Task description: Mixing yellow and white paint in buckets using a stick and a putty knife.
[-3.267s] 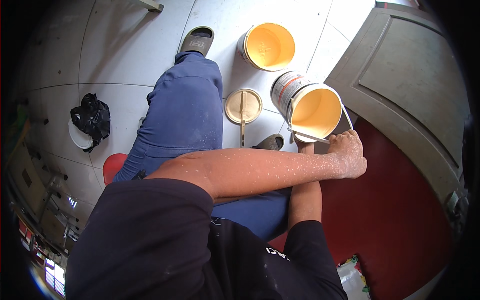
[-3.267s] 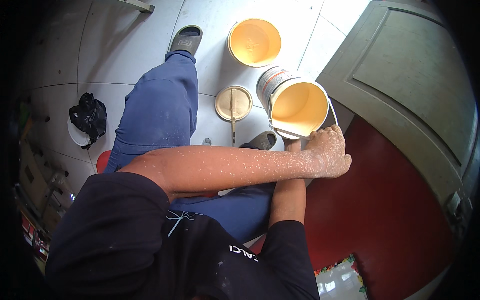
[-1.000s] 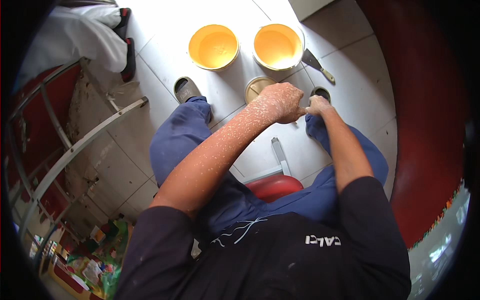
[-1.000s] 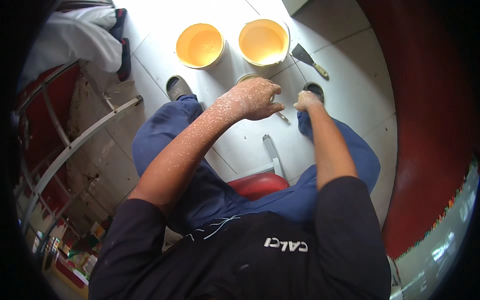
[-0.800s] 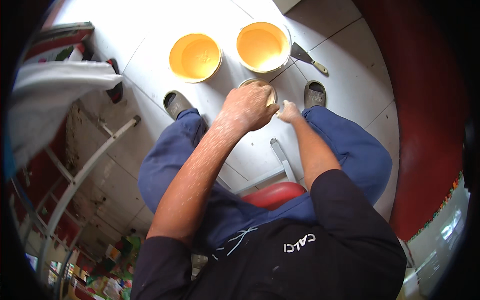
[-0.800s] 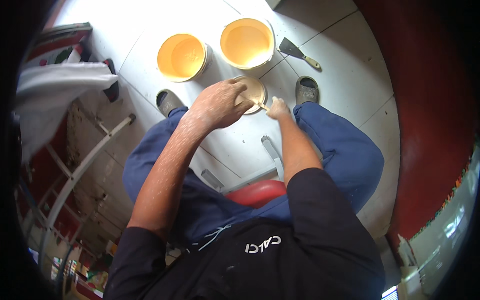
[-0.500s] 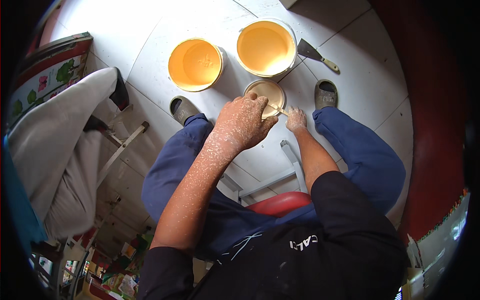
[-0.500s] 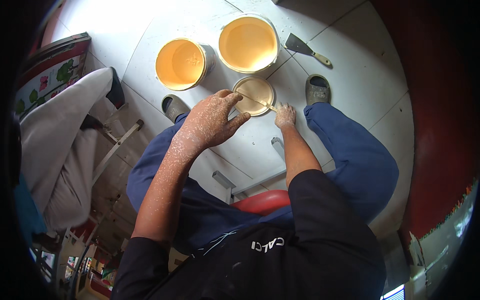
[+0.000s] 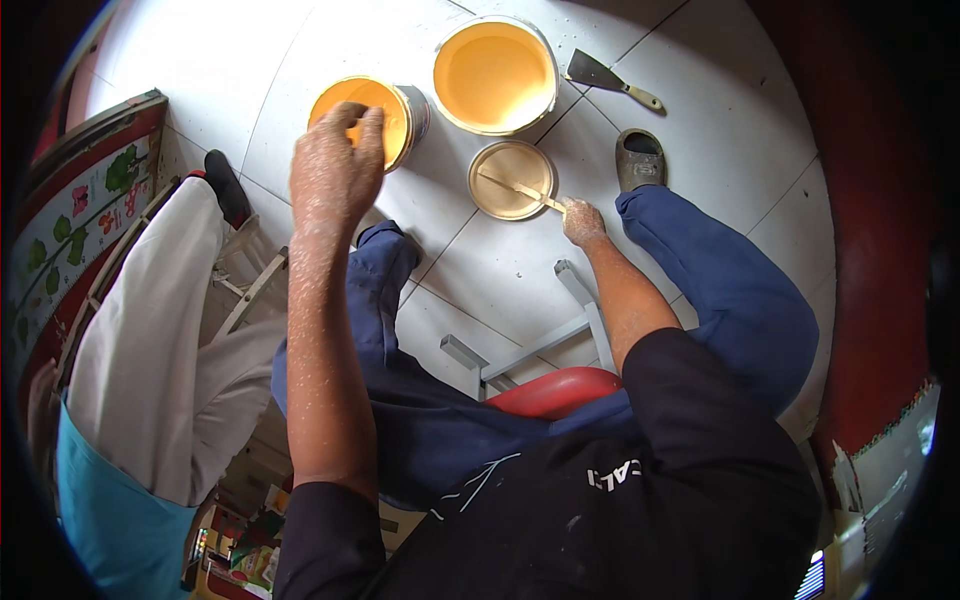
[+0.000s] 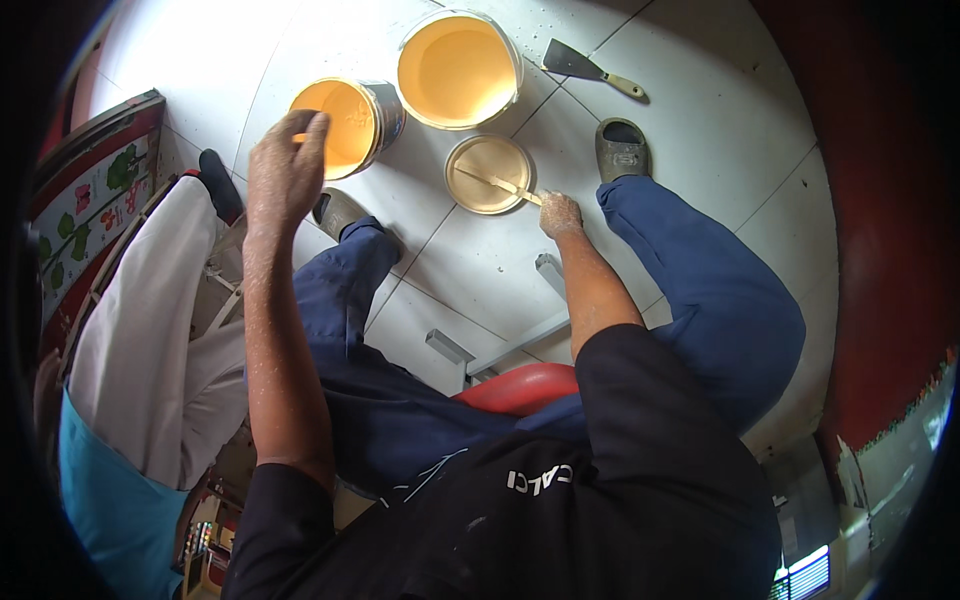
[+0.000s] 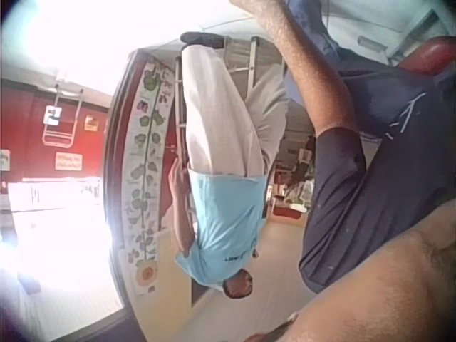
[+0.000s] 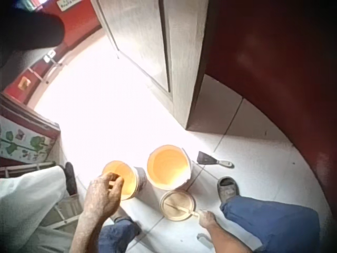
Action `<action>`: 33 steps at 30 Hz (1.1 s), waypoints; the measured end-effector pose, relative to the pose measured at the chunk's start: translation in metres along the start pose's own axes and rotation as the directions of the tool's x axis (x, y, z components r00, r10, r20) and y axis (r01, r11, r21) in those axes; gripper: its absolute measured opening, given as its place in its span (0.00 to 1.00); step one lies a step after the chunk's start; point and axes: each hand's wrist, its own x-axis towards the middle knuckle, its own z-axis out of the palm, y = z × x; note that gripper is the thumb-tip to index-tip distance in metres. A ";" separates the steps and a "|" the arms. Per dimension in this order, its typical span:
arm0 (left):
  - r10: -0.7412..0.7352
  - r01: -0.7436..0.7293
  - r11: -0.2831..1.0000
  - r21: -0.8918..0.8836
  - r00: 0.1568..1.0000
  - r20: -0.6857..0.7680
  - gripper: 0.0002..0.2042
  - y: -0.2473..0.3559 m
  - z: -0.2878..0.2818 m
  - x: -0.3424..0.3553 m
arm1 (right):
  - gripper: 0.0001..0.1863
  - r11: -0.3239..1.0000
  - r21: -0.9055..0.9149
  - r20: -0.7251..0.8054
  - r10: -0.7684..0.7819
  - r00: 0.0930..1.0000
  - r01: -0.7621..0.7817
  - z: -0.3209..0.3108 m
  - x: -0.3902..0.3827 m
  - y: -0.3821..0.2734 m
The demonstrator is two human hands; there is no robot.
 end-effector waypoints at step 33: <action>-0.145 -0.661 0.505 -0.555 0.568 -0.810 0.10 -0.001 -0.060 -0.058 | 0.10 0.333 -0.885 0.148 -0.462 0.874 0.326 -0.227 0.033 -0.362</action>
